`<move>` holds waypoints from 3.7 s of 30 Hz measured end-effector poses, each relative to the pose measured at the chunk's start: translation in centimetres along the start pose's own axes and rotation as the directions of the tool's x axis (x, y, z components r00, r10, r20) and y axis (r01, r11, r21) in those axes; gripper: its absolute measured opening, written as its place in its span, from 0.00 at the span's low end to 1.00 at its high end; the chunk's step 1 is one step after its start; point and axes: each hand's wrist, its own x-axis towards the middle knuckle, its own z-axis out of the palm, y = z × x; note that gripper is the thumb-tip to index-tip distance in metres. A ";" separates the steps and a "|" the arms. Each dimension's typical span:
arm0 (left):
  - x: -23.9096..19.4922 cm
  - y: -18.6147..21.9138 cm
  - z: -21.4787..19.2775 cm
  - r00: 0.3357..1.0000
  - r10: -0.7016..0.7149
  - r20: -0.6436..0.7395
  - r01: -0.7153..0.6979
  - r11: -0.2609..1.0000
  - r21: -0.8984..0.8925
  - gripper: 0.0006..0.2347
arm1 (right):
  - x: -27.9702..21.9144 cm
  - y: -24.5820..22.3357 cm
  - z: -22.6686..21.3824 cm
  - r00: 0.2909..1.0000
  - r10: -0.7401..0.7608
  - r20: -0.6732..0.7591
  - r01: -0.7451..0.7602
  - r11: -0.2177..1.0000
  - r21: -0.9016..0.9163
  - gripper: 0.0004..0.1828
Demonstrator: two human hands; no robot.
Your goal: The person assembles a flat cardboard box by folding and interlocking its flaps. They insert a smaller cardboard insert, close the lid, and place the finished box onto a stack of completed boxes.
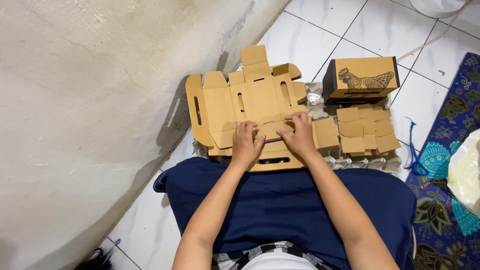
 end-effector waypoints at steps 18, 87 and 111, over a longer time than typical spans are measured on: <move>1.6 -4.5 0.7 0.969 0.046 0.244 -0.040 0.999 -0.031 0.18 | 1.4 -0.1 -2.5 0.931 0.040 0.362 -0.078 0.993 0.091 0.20; 6.1 4.0 -2.5 0.918 -0.189 0.349 0.044 0.923 0.383 0.34 | 12.8 -0.4 -1.9 0.984 0.110 0.138 -0.164 0.856 0.490 0.20; 6.1 0.9 0.2 0.971 -0.161 0.174 0.131 0.976 0.172 0.49 | 6.9 -1.2 -1.5 0.947 -0.274 0.168 0.223 0.937 0.268 0.26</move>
